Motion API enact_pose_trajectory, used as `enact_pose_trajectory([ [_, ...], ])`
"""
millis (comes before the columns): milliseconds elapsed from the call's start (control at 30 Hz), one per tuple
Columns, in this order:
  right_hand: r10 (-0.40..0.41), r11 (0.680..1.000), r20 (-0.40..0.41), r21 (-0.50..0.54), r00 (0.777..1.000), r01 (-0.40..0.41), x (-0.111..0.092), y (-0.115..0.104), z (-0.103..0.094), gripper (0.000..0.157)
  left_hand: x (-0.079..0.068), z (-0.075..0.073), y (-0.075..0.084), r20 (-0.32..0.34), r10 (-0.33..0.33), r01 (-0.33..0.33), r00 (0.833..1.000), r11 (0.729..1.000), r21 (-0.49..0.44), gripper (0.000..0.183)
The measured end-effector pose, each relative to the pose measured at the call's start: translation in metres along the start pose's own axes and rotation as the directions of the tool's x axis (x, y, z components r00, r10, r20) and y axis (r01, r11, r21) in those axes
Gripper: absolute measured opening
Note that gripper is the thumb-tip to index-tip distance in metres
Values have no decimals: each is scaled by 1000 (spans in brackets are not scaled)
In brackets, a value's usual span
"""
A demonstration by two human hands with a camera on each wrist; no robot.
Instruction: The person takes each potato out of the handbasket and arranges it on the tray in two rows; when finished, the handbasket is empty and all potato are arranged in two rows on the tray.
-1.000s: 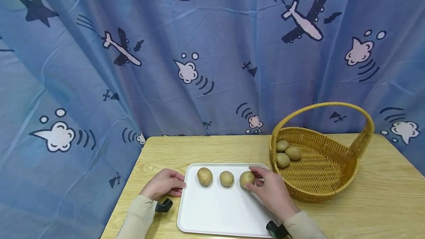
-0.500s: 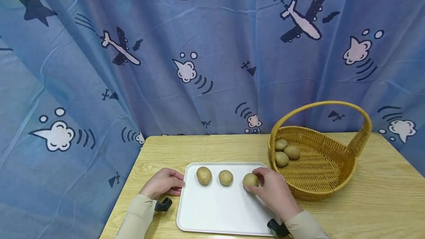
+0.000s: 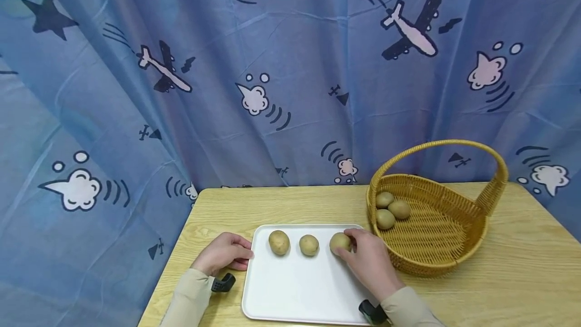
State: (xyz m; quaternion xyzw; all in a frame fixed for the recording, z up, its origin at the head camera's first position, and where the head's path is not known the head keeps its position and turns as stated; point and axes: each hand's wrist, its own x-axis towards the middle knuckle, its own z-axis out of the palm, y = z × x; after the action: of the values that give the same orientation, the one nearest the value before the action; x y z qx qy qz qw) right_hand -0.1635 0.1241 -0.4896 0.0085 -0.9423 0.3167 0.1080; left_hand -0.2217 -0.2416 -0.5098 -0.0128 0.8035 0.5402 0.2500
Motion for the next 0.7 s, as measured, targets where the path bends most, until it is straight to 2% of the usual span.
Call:
enact_pose_trajectory([
  [200,-16,1000,-21,-13,1000,16,1,2,2,41,-3,1,2,0,-7,7,1000,1000,-14,27],
  [700,8,1000,4,-19,1000,-8,0,2,-1,41,0,1,-1,-10,-6,6,1000,1000,-2,29],
])
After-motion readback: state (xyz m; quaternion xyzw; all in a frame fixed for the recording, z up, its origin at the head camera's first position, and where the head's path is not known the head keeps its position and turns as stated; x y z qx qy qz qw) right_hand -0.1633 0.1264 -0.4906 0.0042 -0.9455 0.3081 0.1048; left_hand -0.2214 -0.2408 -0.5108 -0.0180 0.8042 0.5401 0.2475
